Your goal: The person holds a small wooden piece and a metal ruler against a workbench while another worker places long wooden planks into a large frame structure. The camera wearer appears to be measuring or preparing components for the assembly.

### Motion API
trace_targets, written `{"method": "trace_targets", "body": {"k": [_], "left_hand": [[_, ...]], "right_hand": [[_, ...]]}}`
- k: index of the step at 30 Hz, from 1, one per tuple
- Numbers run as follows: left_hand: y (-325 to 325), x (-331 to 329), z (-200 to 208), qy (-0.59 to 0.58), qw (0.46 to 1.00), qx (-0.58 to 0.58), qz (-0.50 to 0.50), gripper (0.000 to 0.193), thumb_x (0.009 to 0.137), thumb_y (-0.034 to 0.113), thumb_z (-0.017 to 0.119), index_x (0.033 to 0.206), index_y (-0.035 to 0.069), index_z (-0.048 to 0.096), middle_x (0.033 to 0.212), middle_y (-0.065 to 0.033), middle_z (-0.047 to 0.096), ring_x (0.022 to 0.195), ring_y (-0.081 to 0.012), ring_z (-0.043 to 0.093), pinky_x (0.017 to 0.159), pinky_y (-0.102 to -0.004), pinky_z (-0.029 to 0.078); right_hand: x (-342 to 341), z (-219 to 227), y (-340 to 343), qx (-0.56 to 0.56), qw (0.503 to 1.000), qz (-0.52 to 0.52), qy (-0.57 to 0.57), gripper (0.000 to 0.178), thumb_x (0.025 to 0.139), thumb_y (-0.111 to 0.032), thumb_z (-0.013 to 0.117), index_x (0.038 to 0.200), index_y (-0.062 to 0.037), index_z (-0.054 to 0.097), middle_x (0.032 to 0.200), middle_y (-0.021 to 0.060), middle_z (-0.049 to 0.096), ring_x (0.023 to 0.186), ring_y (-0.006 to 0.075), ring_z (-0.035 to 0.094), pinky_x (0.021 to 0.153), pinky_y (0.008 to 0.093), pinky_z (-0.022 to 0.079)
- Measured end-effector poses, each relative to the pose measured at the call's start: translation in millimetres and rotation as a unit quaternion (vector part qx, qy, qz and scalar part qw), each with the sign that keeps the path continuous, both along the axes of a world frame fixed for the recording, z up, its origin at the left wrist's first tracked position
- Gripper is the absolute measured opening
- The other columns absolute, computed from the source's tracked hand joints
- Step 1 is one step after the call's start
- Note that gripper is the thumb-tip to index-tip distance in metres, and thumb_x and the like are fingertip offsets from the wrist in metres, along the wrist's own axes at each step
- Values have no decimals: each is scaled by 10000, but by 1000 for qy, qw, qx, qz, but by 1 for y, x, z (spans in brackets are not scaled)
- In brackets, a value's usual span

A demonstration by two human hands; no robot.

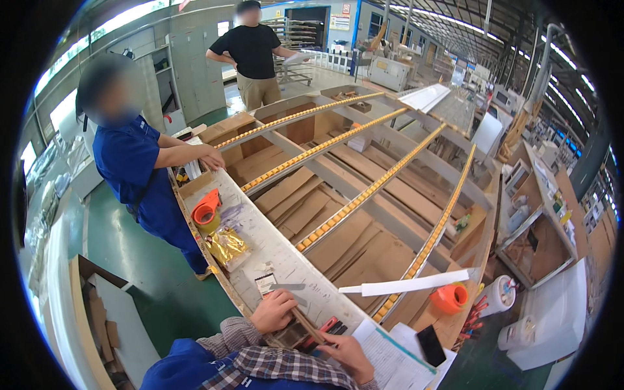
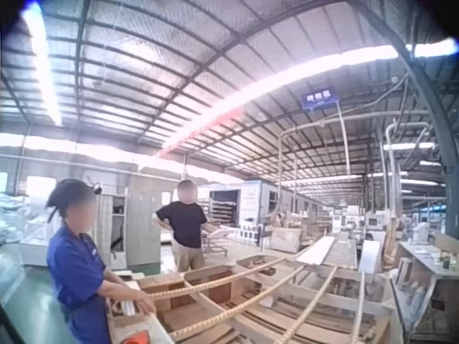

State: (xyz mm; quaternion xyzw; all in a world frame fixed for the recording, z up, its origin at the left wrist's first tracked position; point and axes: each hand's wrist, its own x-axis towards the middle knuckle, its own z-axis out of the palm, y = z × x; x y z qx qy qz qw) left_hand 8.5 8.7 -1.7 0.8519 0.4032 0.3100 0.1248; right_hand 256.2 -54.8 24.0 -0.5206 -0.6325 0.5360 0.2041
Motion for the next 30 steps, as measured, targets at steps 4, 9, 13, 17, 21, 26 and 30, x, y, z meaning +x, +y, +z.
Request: {"method": "trace_targets", "body": {"k": [4,9,13,17,21,26,30], "left_hand": [[0,0,1,-3,1000,2,-10,353,670,59,617,1020,62,570,1029,-102,546,1073,-302,487,902,-387,437],[-1,1,-1,-3,1000,8,-5,359,662,59,627,1016,62,567,1022,-97,541,1079,-297,483,903,-381,429],[-1,0,0,-8,1000,-2,-10,374,646,61,623,1015,54,562,1025,-101,534,1080,-295,481,904,-384,425],[2,-6,14,-22,999,-15,-24,451,684,135,619,1119,53,537,1133,-142,517,1107,-316,467,958,-421,386],[37,-23,73,-77,997,16,26,543,774,202,593,1270,31,449,1239,-176,493,1105,-326,480,1001,-426,350],[112,-63,150,-501,860,-50,87,468,889,151,537,1307,-6,400,1159,-138,550,1053,-227,543,924,-322,416],[94,-49,141,-309,942,66,116,333,887,164,558,1166,-17,529,1074,-166,578,990,-247,585,848,-317,463]], "right_hand": [[-4,0,-1,63,995,-8,-70,365,765,-248,730,1111,-162,653,844,60,687,575,86,506,567,229,453],[-4,-2,1,97,990,10,-104,374,771,-316,709,1113,-179,648,814,85,675,650,192,632,614,278,491],[-17,7,4,118,983,53,-133,384,782,-359,694,1101,-154,637,819,93,675,723,234,662,617,317,506],[-20,-7,-3,131,976,12,-171,342,814,-353,673,1078,-137,653,723,121,650,598,211,629,562,308,491],[-20,-10,-3,125,974,-3,-191,314,832,-337,662,1061,-122,661,655,129,629,537,188,608,538,290,476],[-16,-10,-3,101,975,-14,-196,336,827,-435,619,1074,-210,655,717,125,649,669,295,647,591,378,502],[-24,0,-4,124,973,-20,-193,317,834,-354,653,1059,-131,664,660,126,634,564,211,625,549,305,481]]}}
